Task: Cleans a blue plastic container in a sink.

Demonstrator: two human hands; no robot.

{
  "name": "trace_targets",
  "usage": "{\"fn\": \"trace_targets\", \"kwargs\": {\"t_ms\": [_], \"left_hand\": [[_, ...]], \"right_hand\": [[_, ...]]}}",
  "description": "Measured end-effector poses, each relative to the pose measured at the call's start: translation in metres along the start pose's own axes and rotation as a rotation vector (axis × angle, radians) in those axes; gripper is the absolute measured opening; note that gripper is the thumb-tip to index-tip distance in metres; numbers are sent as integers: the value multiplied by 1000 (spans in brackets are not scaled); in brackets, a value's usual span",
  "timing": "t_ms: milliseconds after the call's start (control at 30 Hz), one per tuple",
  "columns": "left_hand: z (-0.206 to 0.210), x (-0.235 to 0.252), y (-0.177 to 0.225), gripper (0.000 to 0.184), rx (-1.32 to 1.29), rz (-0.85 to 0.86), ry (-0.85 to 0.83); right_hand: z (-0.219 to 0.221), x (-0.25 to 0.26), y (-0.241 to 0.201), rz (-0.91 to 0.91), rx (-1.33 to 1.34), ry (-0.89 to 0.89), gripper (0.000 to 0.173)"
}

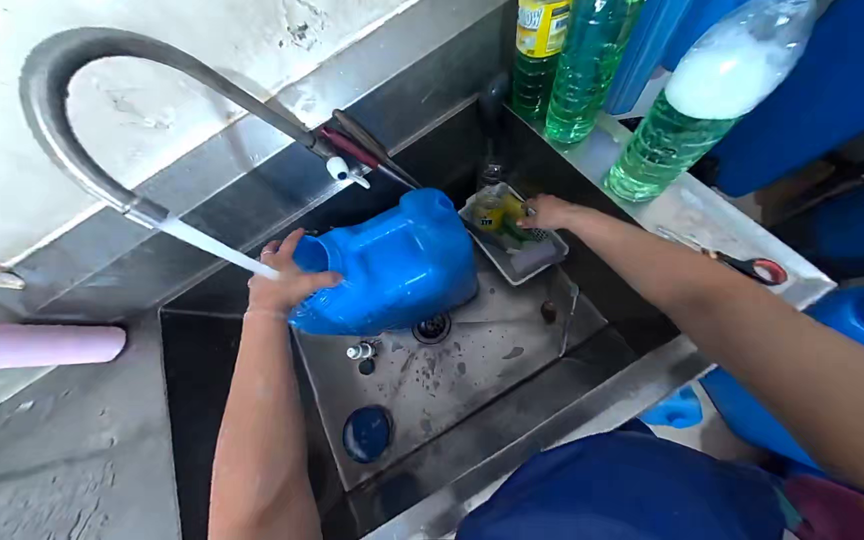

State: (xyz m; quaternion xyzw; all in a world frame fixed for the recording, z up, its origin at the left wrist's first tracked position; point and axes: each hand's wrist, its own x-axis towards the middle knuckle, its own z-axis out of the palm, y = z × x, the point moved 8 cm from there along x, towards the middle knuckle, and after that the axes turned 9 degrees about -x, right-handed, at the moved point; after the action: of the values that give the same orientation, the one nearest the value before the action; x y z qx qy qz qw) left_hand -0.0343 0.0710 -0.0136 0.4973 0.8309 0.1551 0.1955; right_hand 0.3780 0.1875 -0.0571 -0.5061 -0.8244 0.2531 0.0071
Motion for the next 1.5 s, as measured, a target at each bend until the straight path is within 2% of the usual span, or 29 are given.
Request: {"fn": "trace_targets", "kwargs": {"t_ms": [33, 67, 100, 167, 267, 333, 400, 467, 567, 633, 667, 733, 800, 867, 900, 967, 1033, 1067, 1100, 1133, 1167, 1200, 1267, 1400, 1467, 1500], "left_hand": [[1, -3, -5, 103, 16, -9, 27], [3, -12, -8, 101, 23, -32, 59], [5, -25, -8, 99, 12, -67, 88], [6, -42, -8, 96, -19, -126, 158], [7, -38, -8, 86, -30, -186, 241], [8, -28, -3, 81, -17, -205, 225], [8, -26, -3, 79, 17, -154, 214], [9, -33, -10, 89, 17, -67, 163], [15, -56, -23, 123, 60, 47, 70], [22, -81, -30, 135, 42, 139, 157], [26, -96, -31, 138, 6, 187, 249], [38, -133, -31, 142, -66, 241, 411], [54, -167, -30, 138, -123, 264, 487], [67, -188, -27, 133, -137, 290, 514], [70, -193, -26, 131, -122, 310, 532], [71, -194, -23, 130, -103, 339, 534], [67, -187, -21, 131, -93, 355, 509], [63, -181, -21, 130, -87, 352, 485], [57, -172, -20, 129, -77, 344, 461], [50, -161, -20, 126, -79, 328, 427], [43, -145, -19, 124, -87, 297, 379], [35, -129, -19, 121, -96, 262, 329], [25, -98, -16, 109, -157, 174, 145], [16, -67, -16, 112, -68, 137, 74], [15, -61, -13, 112, -15, 103, 35], [16, -58, -12, 108, 5, 94, 14]], "right_hand": [[59, 61, 68, -108, 36, 461, 55], [99, 110, 113, 55, 104, 233, 54], [127, 140, 136, 215, 151, 46, 55], [154, 161, 147, 391, 134, -96, 60], [170, 163, 139, 456, 54, -79, 65], [167, 157, 131, 501, 79, -5, 56], [171, 156, 131, 532, 85, 25, 48], [179, 158, 136, 539, 49, 19, 44], [167, 158, 144, 536, 80, 81, 46], [135, 146, 137, 554, 276, 198, 55], [114, 140, 130, 511, 369, 275, 58], [62, 123, 93, 323, 464, 390, 50], [2, 97, 14, 31, 422, 445, 43], [-42, 66, -97, -262, 270, 443, 40], [-49, 52, -155, -394, 173, 410, 38], [-31, 34, -260, -637, 34, 291, 30], [13, 39, -333, -789, 12, 105, 21], [36, 47, -356, -784, 99, -43, 17], [58, 55, -369, -723, 266, -216, 16], [78, 60, -375, -659, 462, -357, 22], [91, 58, -380, -628, 584, -408, 23], [96, 51, -386, -629, 596, -385, 17], [90, 42, -391, -608, 565, -233, 13], [33, 71, -335, -385, 930, 138, 19], [-5, 62, -309, -371, 783, 324, 21], [-15, 49, -307, -430, 567, 364, 10]]}}
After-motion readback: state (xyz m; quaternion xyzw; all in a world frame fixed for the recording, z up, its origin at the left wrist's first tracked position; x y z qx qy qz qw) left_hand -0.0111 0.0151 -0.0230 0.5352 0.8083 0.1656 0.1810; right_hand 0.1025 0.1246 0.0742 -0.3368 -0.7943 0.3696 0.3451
